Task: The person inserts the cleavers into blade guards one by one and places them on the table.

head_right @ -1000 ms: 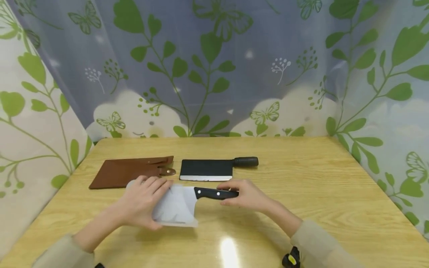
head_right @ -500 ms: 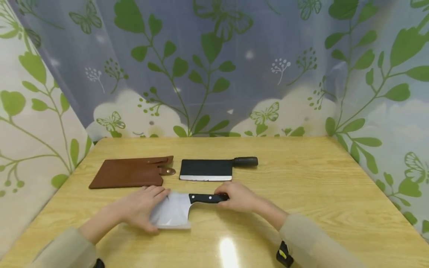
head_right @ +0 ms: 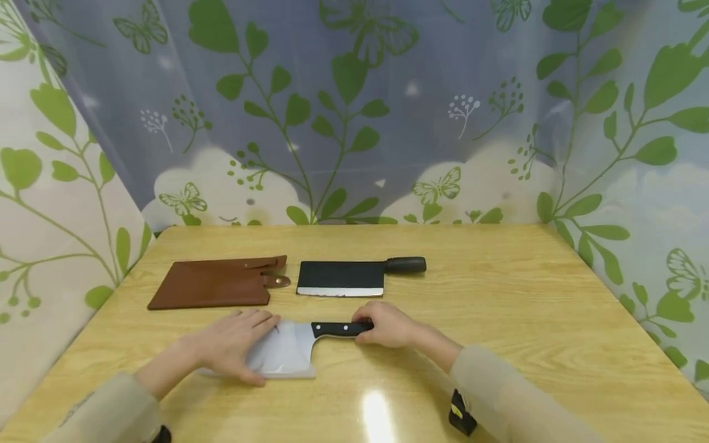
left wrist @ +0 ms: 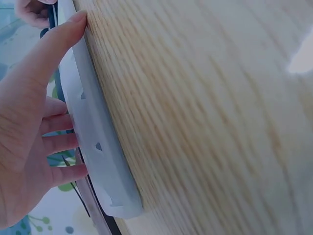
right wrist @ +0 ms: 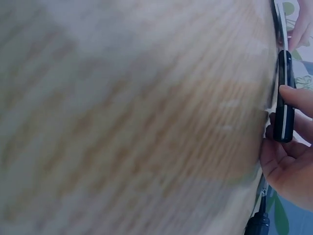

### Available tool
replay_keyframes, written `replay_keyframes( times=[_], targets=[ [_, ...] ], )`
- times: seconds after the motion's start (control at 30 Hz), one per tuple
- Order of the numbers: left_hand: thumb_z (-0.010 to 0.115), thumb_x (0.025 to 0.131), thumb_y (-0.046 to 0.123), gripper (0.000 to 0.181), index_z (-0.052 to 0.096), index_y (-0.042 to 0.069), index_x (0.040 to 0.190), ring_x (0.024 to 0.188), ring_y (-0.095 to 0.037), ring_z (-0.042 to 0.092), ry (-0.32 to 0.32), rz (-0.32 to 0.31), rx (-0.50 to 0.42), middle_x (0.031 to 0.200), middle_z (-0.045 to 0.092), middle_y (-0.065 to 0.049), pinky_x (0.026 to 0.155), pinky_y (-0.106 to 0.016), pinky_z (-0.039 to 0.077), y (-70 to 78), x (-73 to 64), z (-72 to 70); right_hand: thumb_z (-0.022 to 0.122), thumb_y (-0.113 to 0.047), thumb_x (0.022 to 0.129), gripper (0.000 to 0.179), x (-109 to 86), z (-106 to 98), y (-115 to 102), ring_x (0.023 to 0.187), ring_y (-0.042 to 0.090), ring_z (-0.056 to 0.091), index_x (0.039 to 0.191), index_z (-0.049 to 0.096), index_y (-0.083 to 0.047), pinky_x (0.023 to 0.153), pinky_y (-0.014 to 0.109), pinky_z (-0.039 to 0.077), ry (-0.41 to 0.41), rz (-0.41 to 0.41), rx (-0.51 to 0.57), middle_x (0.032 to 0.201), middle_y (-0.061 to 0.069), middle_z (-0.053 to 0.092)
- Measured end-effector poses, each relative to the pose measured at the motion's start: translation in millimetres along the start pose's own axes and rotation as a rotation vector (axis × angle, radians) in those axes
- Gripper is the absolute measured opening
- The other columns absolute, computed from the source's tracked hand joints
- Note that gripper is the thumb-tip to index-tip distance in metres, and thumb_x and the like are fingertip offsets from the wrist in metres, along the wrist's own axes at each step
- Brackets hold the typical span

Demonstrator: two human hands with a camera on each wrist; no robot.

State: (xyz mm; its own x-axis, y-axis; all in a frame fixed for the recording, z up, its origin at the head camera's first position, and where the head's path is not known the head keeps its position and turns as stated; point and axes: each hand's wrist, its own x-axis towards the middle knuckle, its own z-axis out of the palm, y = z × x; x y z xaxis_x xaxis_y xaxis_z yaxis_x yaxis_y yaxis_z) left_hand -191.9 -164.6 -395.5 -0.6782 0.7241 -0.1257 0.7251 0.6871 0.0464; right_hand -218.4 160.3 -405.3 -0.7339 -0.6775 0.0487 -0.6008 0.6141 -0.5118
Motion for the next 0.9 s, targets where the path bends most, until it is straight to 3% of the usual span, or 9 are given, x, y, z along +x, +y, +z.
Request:
replay_keyframes(
  times=[0.2, 0.5, 0.6, 0.9],
  targets=[
    [0.058, 0.066, 0.075, 0.105, 0.038, 0.001, 0.139, 0.126, -0.031, 0.038, -0.007, -0.023, -0.036, 0.137, 0.043, -0.013, 0.097, -0.055, 0.032, -1.8, -0.9, 0.8, 0.072, -0.018, 0.079, 0.031, -5.8, -2, 6, 0.084, 0.014, 0.056, 0.104, 0.065, -0.002, 0.074, 0.029, 0.046, 0.006, 0.018, 0.068, 0.095, 0.001, 0.062],
    [0.065, 0.068, 0.067, 0.098, 0.043, -0.001, 0.135, 0.121, -0.035, 0.043, 0.215, -0.078, 0.001, 0.133, 0.048, -0.016, 0.097, -0.054, 0.032, -26.9, -10.8, -3.4, 0.066, -0.023, 0.085, 0.04, -25.4, -19, 26, 0.088, 0.019, 0.056, 0.113, 0.06, 0.005, 0.075, 0.03, 0.048, 0.064, 0.101, 0.188, 0.098, 0.007, 0.061],
    [0.065, 0.07, 0.065, 0.096, 0.043, -0.002, 0.136, 0.122, -0.036, 0.043, 0.246, -0.127, 0.047, 0.133, 0.048, -0.017, 0.098, -0.052, 0.031, -41.7, -14.8, -6.6, 0.063, -0.024, 0.088, 0.04, -30.8, -25, 33, 0.09, 0.021, 0.056, 0.113, 0.059, 0.006, 0.077, 0.034, 0.048, 0.096, 0.116, 0.157, 0.099, 0.009, 0.061],
    [0.068, 0.07, 0.059, 0.099, 0.033, 0.0, 0.141, 0.126, -0.041, 0.034, 0.278, -0.309, 0.09, 0.138, 0.041, -0.02, 0.102, -0.057, 0.02, -90.2, -29.1, -11.7, 0.063, -0.019, 0.088, 0.04, -34.8, -46, 47, 0.107, 0.038, 0.052, 0.12, 0.057, 0.005, 0.088, 0.052, 0.041, 0.243, 0.157, -0.12, 0.115, 0.02, 0.057]
  ],
)
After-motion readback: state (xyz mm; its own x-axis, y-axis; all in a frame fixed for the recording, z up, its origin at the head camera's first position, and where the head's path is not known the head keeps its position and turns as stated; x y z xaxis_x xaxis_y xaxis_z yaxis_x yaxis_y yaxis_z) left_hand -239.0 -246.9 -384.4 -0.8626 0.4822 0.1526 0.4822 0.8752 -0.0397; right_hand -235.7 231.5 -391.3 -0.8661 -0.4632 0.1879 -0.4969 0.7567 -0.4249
